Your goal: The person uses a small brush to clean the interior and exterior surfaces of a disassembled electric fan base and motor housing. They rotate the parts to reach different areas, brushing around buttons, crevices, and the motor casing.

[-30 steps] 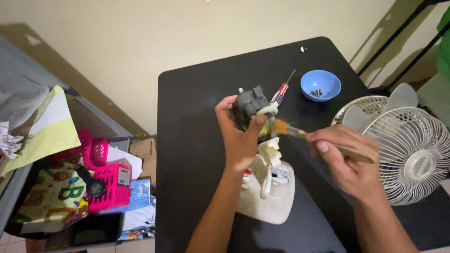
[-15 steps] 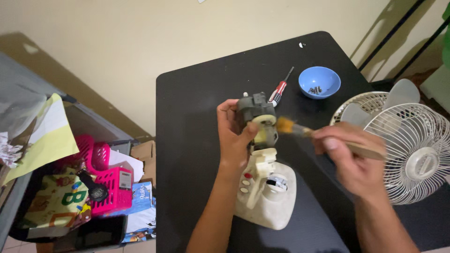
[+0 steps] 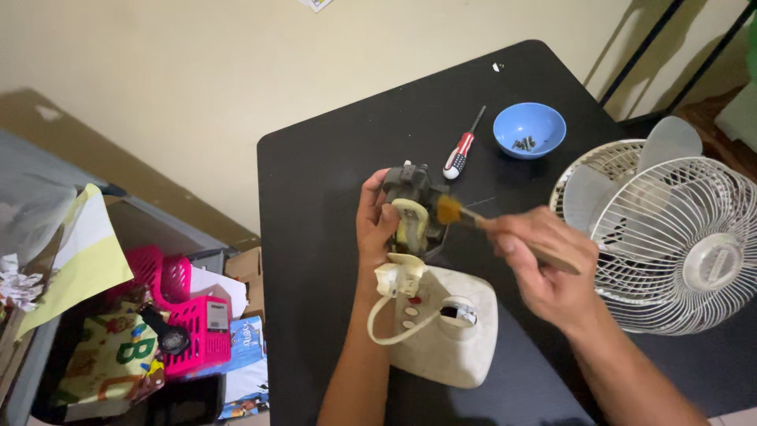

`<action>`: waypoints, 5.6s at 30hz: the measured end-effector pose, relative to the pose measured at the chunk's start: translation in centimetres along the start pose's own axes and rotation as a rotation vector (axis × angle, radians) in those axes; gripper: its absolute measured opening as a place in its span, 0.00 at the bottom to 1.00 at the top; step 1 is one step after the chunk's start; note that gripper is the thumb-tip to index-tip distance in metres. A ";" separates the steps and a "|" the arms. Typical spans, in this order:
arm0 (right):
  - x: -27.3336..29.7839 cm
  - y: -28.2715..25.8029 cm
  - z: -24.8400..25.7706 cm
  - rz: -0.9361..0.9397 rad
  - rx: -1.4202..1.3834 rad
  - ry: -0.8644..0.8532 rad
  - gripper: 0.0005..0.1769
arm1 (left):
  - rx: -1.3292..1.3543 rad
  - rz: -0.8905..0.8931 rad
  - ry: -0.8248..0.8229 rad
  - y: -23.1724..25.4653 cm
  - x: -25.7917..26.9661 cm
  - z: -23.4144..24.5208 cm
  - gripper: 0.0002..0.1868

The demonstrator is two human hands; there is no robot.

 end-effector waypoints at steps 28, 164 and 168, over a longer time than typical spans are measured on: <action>-3.9 -3.7 1.0 0.172 0.061 -0.070 0.09 | 0.360 0.202 -0.173 -2.7 0.7 3.8 0.39; -1.5 -3.7 4.8 -0.047 -0.077 -0.244 0.07 | 0.173 0.351 -0.214 1.6 -0.1 -2.0 0.45; -0.5 -4.7 0.3 0.242 0.117 -0.306 0.10 | 0.003 0.296 -0.187 2.0 -0.8 -1.6 0.40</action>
Point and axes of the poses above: each hand's wrist, its own x-axis away from the middle knuckle, its own z-axis out of the back of the hand, y = z × x, the point moved 1 cm from there along -x, towards the middle knuckle, and after that the axes turned 13 degrees about -y, right-handed, at the moved point
